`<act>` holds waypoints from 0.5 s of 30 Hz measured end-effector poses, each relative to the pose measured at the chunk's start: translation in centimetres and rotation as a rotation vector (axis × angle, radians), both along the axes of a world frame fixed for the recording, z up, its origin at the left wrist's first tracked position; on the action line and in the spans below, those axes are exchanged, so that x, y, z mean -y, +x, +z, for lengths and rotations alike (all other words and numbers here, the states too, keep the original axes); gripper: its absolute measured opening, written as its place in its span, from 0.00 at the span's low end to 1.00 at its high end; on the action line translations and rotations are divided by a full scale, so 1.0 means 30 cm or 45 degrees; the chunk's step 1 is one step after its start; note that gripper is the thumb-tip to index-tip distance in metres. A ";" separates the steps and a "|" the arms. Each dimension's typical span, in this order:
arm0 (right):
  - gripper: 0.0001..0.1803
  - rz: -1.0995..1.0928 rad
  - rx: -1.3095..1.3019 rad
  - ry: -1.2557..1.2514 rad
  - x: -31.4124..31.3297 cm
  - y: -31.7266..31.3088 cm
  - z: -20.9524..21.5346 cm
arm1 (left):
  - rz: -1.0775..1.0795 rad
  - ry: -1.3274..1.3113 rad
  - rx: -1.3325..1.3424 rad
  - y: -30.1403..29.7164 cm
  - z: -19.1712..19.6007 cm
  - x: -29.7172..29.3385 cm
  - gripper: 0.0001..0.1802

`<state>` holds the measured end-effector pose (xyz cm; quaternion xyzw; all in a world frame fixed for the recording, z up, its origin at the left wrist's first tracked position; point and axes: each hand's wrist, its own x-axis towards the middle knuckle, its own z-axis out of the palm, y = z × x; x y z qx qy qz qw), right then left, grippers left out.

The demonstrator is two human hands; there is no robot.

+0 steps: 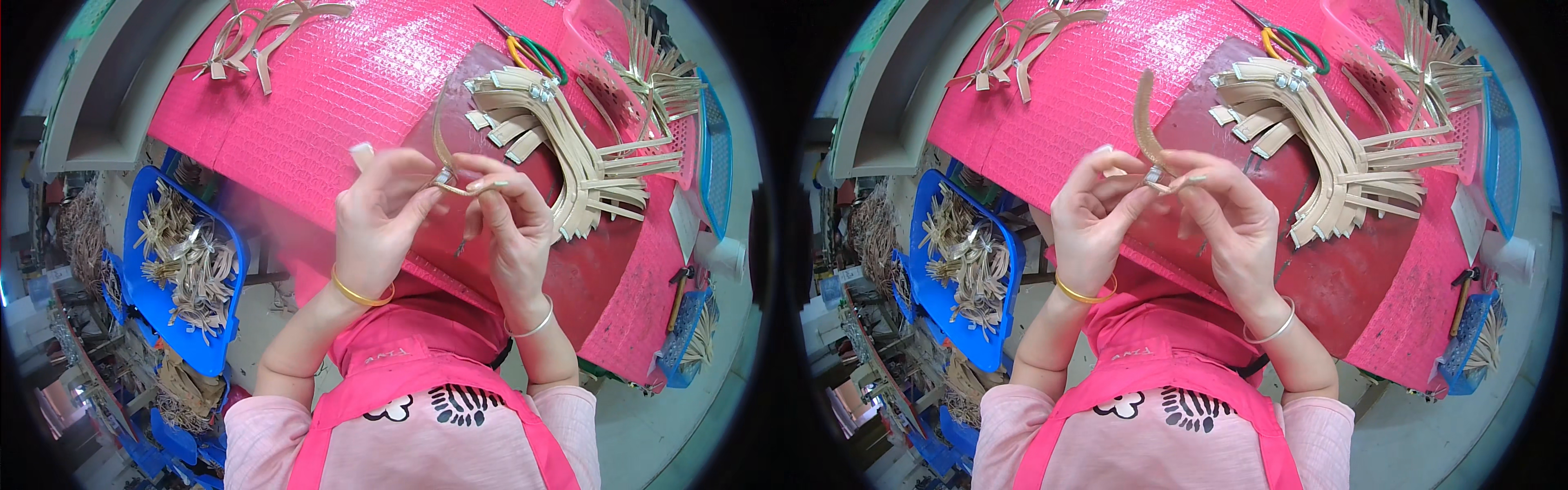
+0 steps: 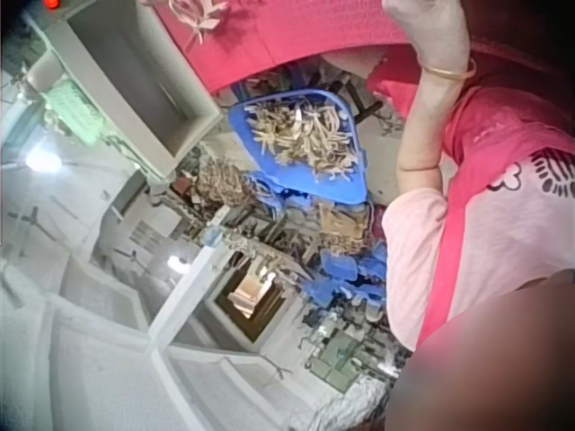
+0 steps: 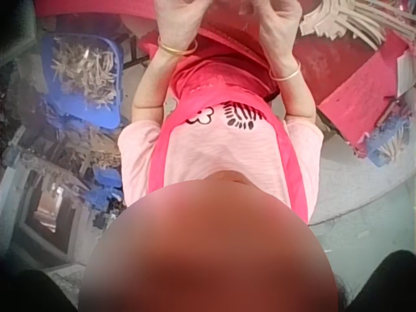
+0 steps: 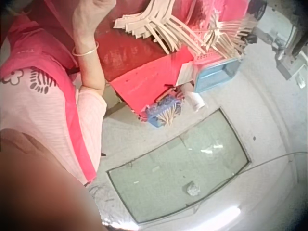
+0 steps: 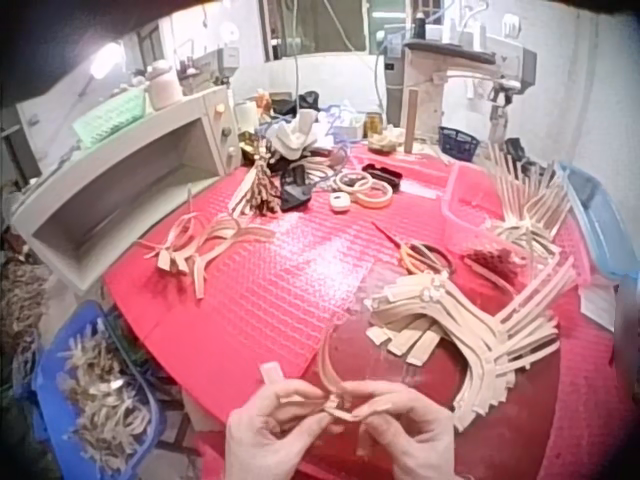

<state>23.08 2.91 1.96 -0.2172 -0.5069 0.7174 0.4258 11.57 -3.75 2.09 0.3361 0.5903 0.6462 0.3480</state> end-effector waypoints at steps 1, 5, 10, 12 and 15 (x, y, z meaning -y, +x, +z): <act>0.05 0.021 -0.022 -0.102 0.001 -0.004 0.001 | 0.051 0.038 -0.048 0.001 -0.004 0.000 0.16; 0.05 0.077 0.203 -0.134 -0.017 -0.002 0.004 | 0.007 0.158 -0.500 -0.013 0.017 0.003 0.19; 0.05 0.139 0.092 -0.414 -0.011 0.002 -0.026 | -0.180 -0.048 -0.874 -0.062 -0.018 -0.014 0.12; 0.07 0.324 0.033 -0.876 0.002 0.007 -0.013 | -0.161 -0.121 -0.870 -0.059 -0.023 -0.014 0.10; 0.09 0.323 -0.081 -0.928 0.009 0.000 -0.044 | -0.049 -0.007 -0.940 -0.028 -0.031 -0.015 0.07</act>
